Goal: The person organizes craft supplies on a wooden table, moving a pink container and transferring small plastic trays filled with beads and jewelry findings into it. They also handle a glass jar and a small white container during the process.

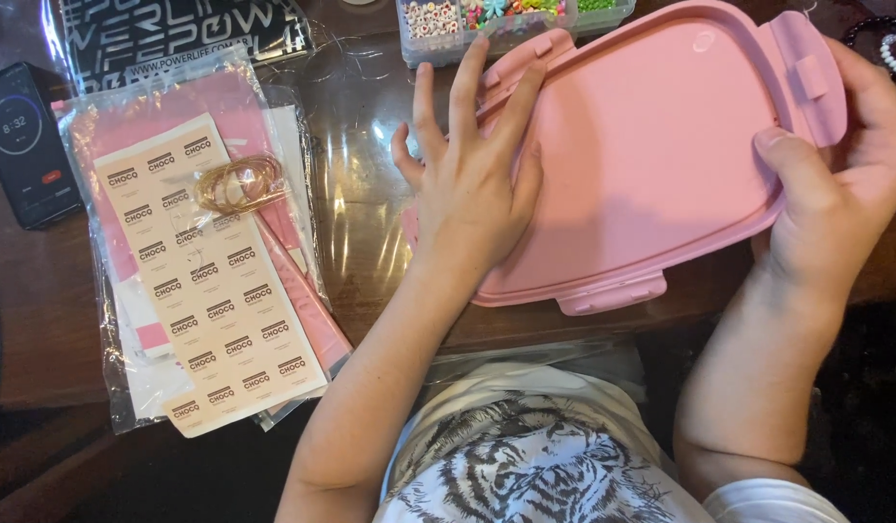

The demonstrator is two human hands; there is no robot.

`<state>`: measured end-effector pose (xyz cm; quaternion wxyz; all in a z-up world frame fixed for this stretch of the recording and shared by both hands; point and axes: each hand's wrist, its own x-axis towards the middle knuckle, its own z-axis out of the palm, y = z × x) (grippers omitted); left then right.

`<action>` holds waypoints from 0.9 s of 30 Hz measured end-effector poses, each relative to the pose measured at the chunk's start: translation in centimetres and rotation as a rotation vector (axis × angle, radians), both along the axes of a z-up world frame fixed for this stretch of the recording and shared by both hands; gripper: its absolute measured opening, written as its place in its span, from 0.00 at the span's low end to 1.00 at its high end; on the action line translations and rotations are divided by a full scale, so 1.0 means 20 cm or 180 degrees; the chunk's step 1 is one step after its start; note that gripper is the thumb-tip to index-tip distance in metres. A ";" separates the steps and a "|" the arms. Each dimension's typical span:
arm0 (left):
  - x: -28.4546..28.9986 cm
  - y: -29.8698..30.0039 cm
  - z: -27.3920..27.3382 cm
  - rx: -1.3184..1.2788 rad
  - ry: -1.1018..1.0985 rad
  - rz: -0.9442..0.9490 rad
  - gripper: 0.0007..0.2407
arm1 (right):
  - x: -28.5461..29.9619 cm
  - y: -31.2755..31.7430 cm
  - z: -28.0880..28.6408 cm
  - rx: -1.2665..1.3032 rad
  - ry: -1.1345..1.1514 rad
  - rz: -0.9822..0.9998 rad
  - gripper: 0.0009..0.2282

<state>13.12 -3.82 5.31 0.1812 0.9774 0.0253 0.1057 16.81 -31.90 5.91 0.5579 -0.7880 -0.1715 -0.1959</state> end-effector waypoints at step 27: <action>-0.37 0.32 -0.12 -0.0388 0.0111 0.0231 0.30 | 0.00 -0.01 -0.04 0.0061 0.0225 0.0111 0.27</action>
